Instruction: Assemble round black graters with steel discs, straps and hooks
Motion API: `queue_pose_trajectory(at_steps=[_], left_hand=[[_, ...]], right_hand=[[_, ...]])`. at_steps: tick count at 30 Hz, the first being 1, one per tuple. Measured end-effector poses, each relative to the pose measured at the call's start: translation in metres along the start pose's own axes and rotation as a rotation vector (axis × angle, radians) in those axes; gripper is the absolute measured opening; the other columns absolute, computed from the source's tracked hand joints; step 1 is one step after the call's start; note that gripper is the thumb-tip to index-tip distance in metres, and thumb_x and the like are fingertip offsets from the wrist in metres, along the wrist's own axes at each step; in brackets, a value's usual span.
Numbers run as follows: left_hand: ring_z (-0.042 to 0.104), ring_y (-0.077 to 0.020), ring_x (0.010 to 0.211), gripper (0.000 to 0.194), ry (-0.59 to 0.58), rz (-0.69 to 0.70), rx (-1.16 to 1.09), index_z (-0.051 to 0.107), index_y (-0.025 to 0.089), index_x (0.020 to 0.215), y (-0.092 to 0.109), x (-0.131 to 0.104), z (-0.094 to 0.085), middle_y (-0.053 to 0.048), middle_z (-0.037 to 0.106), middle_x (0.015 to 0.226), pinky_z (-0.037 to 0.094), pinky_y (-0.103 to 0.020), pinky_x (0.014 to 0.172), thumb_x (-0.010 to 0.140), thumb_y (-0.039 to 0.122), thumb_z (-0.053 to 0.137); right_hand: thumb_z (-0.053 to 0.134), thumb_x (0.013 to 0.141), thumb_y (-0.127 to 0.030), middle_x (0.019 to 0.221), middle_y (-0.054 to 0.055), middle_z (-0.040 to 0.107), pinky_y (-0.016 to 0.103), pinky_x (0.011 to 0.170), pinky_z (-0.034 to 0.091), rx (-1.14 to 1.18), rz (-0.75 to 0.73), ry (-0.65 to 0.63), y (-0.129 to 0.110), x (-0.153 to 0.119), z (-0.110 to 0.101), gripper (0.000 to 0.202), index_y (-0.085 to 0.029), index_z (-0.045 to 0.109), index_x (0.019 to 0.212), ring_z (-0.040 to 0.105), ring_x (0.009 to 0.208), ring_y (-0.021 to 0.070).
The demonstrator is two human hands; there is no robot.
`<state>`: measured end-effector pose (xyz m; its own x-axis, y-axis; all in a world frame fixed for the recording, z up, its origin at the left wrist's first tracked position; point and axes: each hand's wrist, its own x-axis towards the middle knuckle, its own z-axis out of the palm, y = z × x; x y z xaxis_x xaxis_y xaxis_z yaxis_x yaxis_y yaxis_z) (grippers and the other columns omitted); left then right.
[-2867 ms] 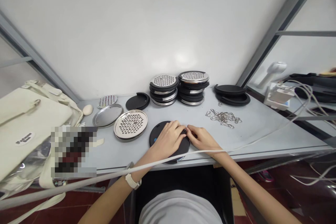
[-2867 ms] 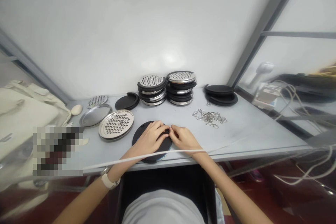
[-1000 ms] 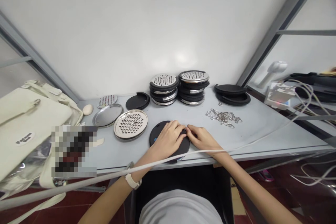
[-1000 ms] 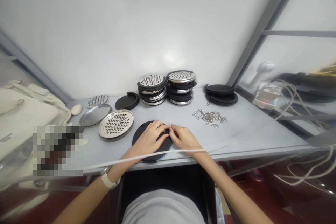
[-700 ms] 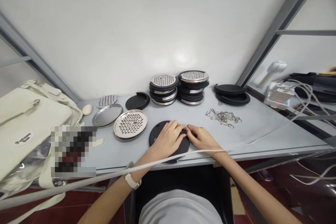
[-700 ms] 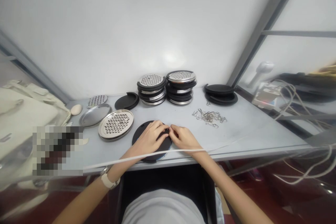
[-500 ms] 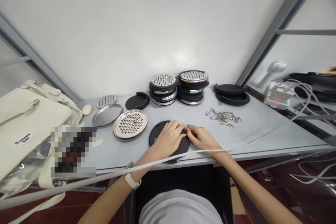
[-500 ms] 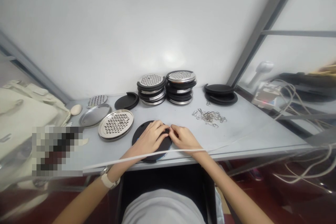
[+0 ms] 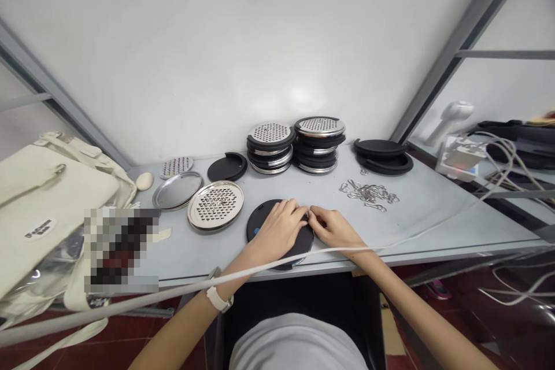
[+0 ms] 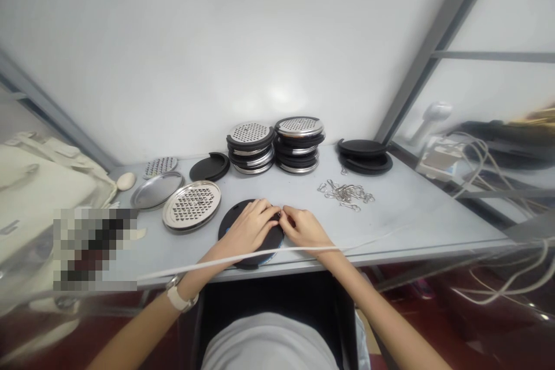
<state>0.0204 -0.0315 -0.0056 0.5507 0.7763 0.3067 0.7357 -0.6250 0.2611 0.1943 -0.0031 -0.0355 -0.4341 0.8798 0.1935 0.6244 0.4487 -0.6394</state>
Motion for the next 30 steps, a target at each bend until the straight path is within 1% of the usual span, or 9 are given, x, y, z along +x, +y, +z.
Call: queue_pose_trajectory(at_steps=[11,22,27,30], left_hand=[[0.048,-0.0204,0.095,0.020,0.001,-0.009,-0.047,0.050,0.018,0.110,-0.0003,-0.0003,-0.0010,-0.006,0.051,0.100,0.040,-0.036,0.085,0.095,0.022,0.038],[0.049,-0.0204,0.098,0.018,0.040,-0.022,-0.073,0.051,0.018,0.108,-0.0018,-0.0008,0.0014,-0.006,0.052,0.101,0.040,-0.036,0.087,0.094,0.021,0.040],[0.049,-0.0198,0.097,0.013,0.071,-0.043,-0.114,0.050,0.018,0.103,-0.0022,-0.0007,0.0028,-0.005,0.053,0.101,0.039,-0.035,0.087,0.092,0.021,0.045],[0.050,-0.0191,0.095,0.012,0.073,-0.042,-0.147,0.049,0.018,0.102,-0.0010,-0.0004,0.0019,-0.004,0.054,0.100,0.039,-0.035,0.086,0.090,0.020,0.048]], right_hand=[[0.034,0.091,-0.033,0.054,-0.004,0.046,0.022,0.051,0.029,0.003,-0.003,0.011,-0.0012,0.0000,-0.0001,0.029,-0.021,0.040,0.065,0.043,0.049,0.0111],[0.035,0.090,-0.031,0.052,-0.005,0.042,0.022,0.050,0.029,0.035,-0.007,0.020,-0.0022,-0.0006,-0.0009,0.030,-0.021,0.039,0.063,0.041,0.048,0.0104],[0.033,0.092,-0.032,0.056,-0.003,0.047,0.022,0.053,0.031,0.014,-0.017,0.029,0.0005,0.0006,0.0006,0.029,-0.021,0.044,0.067,0.045,0.050,0.0115],[0.032,0.092,-0.031,0.059,-0.002,0.053,0.023,0.054,0.033,-0.008,-0.019,0.010,0.0010,0.0011,0.0004,0.029,-0.020,0.048,0.071,0.048,0.052,0.0124]])
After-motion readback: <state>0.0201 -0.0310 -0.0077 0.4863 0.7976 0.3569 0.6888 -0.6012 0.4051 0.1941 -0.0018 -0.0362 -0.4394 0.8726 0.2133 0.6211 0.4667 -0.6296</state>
